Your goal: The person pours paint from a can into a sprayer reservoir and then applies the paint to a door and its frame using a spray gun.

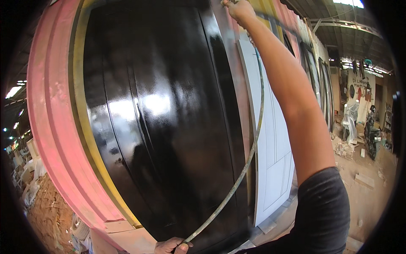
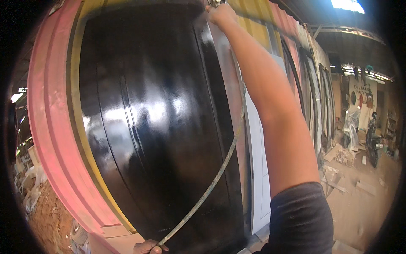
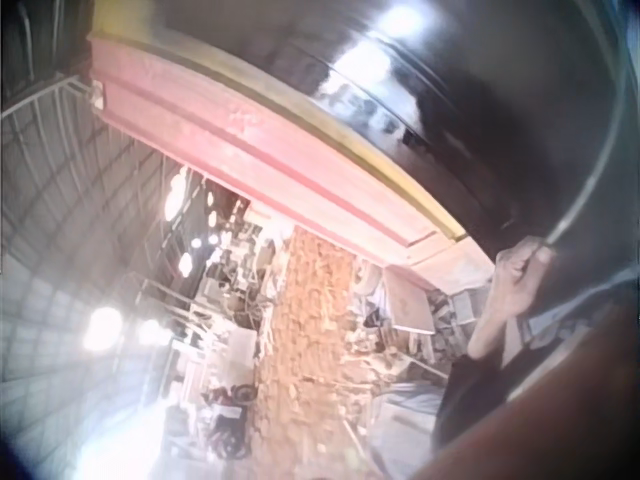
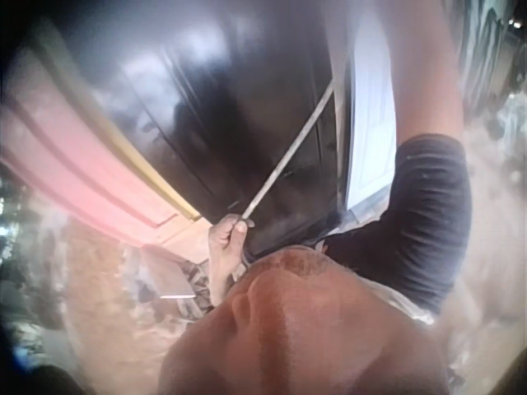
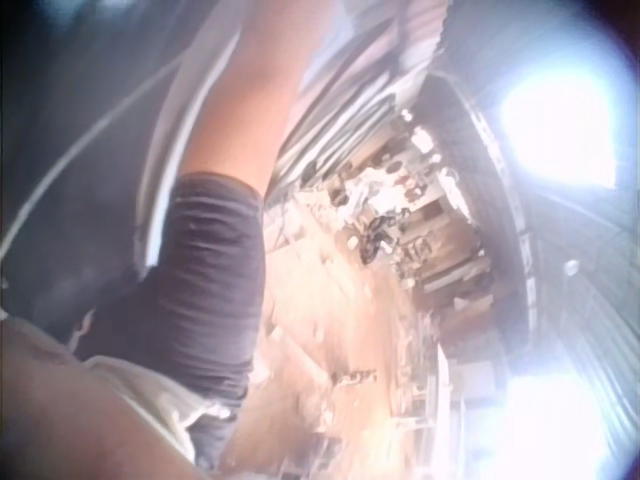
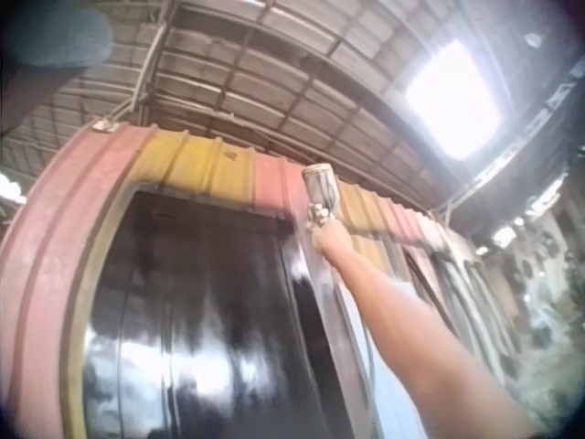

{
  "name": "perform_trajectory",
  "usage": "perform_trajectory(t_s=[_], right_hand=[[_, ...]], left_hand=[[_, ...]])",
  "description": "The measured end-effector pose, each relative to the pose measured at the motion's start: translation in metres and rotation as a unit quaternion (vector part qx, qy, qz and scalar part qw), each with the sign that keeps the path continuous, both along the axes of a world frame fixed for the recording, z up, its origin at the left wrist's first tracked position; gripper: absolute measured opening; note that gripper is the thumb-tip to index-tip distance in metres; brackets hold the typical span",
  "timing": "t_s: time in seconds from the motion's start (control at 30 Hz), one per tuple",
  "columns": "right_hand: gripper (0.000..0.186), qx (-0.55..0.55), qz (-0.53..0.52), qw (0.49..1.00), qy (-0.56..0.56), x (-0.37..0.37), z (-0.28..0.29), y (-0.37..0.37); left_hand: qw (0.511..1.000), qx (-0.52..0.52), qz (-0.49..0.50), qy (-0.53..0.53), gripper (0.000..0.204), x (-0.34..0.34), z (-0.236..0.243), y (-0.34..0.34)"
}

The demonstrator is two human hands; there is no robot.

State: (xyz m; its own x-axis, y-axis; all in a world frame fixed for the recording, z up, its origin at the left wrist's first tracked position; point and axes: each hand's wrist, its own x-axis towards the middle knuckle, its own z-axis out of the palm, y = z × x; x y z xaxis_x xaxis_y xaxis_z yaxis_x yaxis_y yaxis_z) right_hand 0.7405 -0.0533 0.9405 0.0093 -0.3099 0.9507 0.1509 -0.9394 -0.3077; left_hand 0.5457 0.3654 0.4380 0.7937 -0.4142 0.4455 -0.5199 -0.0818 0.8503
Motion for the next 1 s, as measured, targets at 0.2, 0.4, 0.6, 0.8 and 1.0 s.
perform_trajectory(t_s=[0.2, 0.4, 0.6, 0.8, 1.0], right_hand=[[0.051, -0.043, 0.037, 0.997, -0.054, 0.001, 0.081, 0.006], [0.052, -0.040, 0.031, 0.995, -0.084, 0.008, 0.114, 0.022], [0.058, -0.054, 0.037, 0.996, -0.064, 0.010, 0.080, 0.029], [0.056, -0.005, -0.050, 0.997, 0.060, -0.015, -0.034, 0.052], [0.065, 0.018, -0.043, 0.992, 0.118, -0.010, -0.148, 0.032]], left_hand=[[1.000, -0.020, 0.006, 0.007, 0.025, 0.002, 0.024, -0.020], [0.999, -0.036, 0.020, 0.017, 0.024, 0.000, 0.040, -0.033], [0.999, -0.030, 0.013, 0.017, 0.025, -0.004, 0.031, -0.023], [0.999, -0.009, -0.004, 0.044, 0.026, -0.012, -0.001, 0.011], [0.996, 0.053, -0.021, 0.073, 0.023, -0.024, -0.056, 0.061]])
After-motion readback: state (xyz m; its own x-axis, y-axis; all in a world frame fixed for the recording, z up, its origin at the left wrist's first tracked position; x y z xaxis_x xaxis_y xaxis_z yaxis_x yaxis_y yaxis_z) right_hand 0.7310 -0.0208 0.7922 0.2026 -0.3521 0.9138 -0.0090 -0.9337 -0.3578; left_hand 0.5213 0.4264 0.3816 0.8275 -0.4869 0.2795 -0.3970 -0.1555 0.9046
